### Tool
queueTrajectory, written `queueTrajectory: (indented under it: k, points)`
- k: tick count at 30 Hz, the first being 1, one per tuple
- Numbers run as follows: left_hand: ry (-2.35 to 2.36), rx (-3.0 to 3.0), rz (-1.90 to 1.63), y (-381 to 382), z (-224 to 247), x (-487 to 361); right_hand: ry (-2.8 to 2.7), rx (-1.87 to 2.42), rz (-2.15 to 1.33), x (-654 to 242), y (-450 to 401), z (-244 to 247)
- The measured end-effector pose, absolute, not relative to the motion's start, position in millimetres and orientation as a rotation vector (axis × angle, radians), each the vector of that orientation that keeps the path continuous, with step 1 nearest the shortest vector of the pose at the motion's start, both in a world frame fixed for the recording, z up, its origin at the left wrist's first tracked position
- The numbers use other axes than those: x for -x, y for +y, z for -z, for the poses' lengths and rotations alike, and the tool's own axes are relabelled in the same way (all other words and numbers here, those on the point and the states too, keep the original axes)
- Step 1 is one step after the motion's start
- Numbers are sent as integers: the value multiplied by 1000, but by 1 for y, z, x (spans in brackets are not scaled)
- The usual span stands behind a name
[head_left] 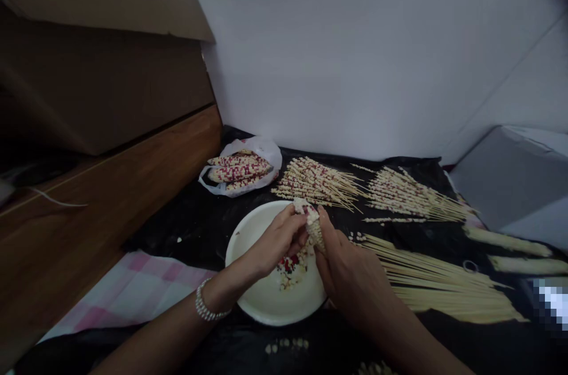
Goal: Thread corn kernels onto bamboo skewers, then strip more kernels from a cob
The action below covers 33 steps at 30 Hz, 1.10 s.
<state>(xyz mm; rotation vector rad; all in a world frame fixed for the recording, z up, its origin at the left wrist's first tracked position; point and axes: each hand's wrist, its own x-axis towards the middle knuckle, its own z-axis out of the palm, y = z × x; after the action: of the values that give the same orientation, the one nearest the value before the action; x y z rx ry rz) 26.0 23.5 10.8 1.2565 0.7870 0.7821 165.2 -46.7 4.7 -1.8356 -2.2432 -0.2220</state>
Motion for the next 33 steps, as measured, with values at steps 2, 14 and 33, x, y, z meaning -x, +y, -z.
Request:
queueTrajectory:
  k: [2, 14, 33]
  points:
    - [799, -1245, -786, 23, -10, -26, -2274, 1840, 234, -165, -47, -5]
    - [878, -1236, -850, 17, -10, -30, -2284, 1892, 154, -161, -47, -4]
    - [1043, -1375, -742, 29, -13, -28, -2397, 1877, 22, -171, -44, -19]
